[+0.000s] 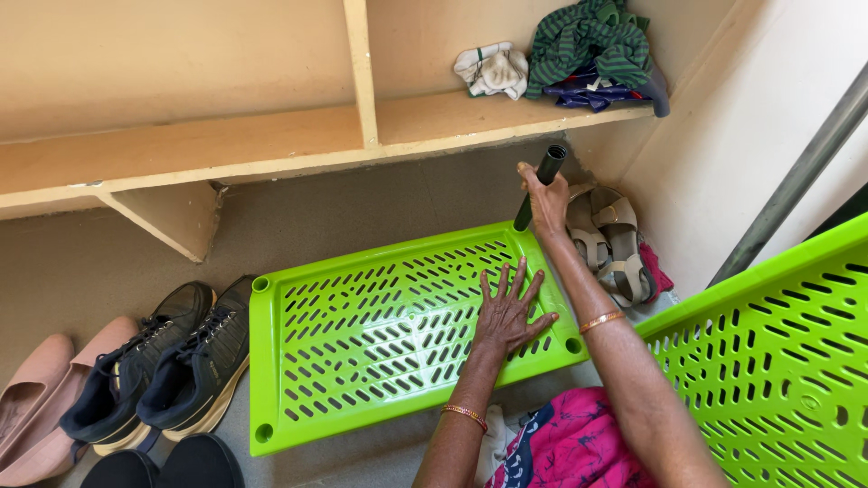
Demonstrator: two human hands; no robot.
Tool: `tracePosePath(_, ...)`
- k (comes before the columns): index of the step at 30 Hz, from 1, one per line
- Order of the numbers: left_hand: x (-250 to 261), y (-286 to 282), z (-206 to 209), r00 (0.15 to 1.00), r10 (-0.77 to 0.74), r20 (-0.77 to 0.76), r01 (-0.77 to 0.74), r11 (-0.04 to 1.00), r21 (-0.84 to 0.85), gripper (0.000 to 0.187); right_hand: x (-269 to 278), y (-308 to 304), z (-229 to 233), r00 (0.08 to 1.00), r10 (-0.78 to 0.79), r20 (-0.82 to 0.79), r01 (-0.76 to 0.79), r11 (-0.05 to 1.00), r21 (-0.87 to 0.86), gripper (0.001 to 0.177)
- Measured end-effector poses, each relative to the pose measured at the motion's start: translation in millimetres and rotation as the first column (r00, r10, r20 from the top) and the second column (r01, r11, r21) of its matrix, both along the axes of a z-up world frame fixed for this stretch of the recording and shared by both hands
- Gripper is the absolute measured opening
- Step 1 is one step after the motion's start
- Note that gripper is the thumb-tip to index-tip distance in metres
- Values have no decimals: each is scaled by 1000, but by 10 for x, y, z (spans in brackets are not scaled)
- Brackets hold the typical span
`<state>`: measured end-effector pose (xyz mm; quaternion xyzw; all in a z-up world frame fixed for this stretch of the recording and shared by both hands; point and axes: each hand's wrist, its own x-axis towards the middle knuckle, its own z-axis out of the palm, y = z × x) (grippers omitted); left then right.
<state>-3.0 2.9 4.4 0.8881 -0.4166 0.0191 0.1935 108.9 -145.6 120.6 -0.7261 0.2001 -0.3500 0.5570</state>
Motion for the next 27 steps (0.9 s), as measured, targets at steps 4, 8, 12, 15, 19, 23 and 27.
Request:
tracePosePath(4, -5, -2, -8, 1000, 9, 20, -9, 1000, 22, 93, 109, 90, -109, 990, -114, 81, 102, 985, 137, 24)
tracePosePath(8, -1, 4, 14, 1000, 4, 2, -4, 1000, 12, 95, 165, -53, -169, 992, 53, 111, -72, 983, 169, 18)
tracePosePath(12, 18, 8, 38, 1000, -3, 7, 2, 1000, 16, 96, 136, -211, -181, 948, 272, 166, -294, 947, 128, 21)
tracePosePath(15, -2, 20, 19, 1000, -4, 9, 4, 1000, 12, 96, 49, -344, -129, 902, 426, 69, -431, 899, 73, 18)
tracePosePath(19, 4, 21, 17, 1000, -7, 9, 7, 1000, -6, 97, 3, -370, 15, 844, 536, 14, -535, 839, 100, 21)
tracePosePath(23, 4, 6, 9, 1000, -6, 24, 7, 1000, -18, 98, -59, -137, 37, 964, 262, 52, -261, 965, -23, 25)
tracePosePath(27, 23, -15, -6, 1000, -4, 0, 4, 1000, -3, 99, 6, 66, 79, 950, -54, 308, 98, 987, -130, 29)
